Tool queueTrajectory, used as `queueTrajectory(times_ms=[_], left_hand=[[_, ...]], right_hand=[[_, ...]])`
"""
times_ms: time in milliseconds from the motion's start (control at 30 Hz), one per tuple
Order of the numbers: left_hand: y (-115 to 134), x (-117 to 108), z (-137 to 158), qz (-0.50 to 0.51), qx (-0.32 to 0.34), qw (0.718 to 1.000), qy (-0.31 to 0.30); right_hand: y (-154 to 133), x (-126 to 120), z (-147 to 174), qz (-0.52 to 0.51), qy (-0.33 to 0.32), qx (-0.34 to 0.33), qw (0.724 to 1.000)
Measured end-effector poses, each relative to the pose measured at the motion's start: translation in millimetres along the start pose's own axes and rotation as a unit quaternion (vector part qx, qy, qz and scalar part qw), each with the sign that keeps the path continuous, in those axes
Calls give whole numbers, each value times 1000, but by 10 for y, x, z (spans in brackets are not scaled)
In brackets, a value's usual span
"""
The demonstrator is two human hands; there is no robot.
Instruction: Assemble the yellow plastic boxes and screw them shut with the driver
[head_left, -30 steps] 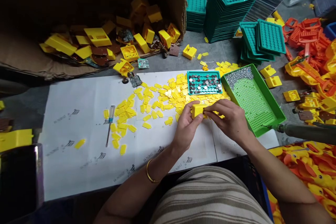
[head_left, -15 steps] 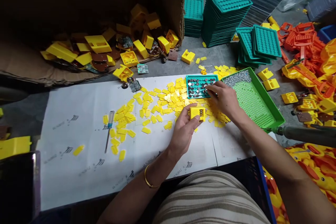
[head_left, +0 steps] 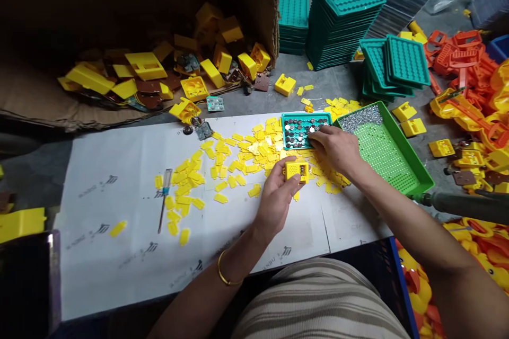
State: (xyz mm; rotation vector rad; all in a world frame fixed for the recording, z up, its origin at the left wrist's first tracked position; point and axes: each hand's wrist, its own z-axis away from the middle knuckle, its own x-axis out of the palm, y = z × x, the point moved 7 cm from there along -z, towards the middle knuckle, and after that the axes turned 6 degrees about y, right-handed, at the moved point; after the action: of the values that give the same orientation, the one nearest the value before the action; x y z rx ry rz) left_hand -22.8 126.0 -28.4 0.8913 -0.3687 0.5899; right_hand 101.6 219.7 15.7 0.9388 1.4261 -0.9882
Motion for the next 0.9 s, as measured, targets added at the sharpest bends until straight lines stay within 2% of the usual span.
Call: queueTrajectory(times_ms=[267,333,467,533,667,800,900], left_hand=[[-15,-20,-25,4,1,1000,7],[-9,-28,-32,8,3,1000,10],[-1,-43,-45,27,3,999,18],[-2,-49,-50,35,3,999,22],[0,-54,-51,36,7,999,29],[12,-48,-34,28,8,999,40],[23,-40,-22,12,22,999,46]], right_hand=[[-7,-44,-79,-45,-33,-9,998],[-25,-107,-68,-104,-30,-18,994],[-119,-273,91,-315,-9,-22,949],[-200,-303,207,-360,-7,-27,932],[-353,-282,362,-314,10,-38,949],[-446,-253,399,-184,23,-28,982],[-503,-253,411,-104,20,-26,994]])
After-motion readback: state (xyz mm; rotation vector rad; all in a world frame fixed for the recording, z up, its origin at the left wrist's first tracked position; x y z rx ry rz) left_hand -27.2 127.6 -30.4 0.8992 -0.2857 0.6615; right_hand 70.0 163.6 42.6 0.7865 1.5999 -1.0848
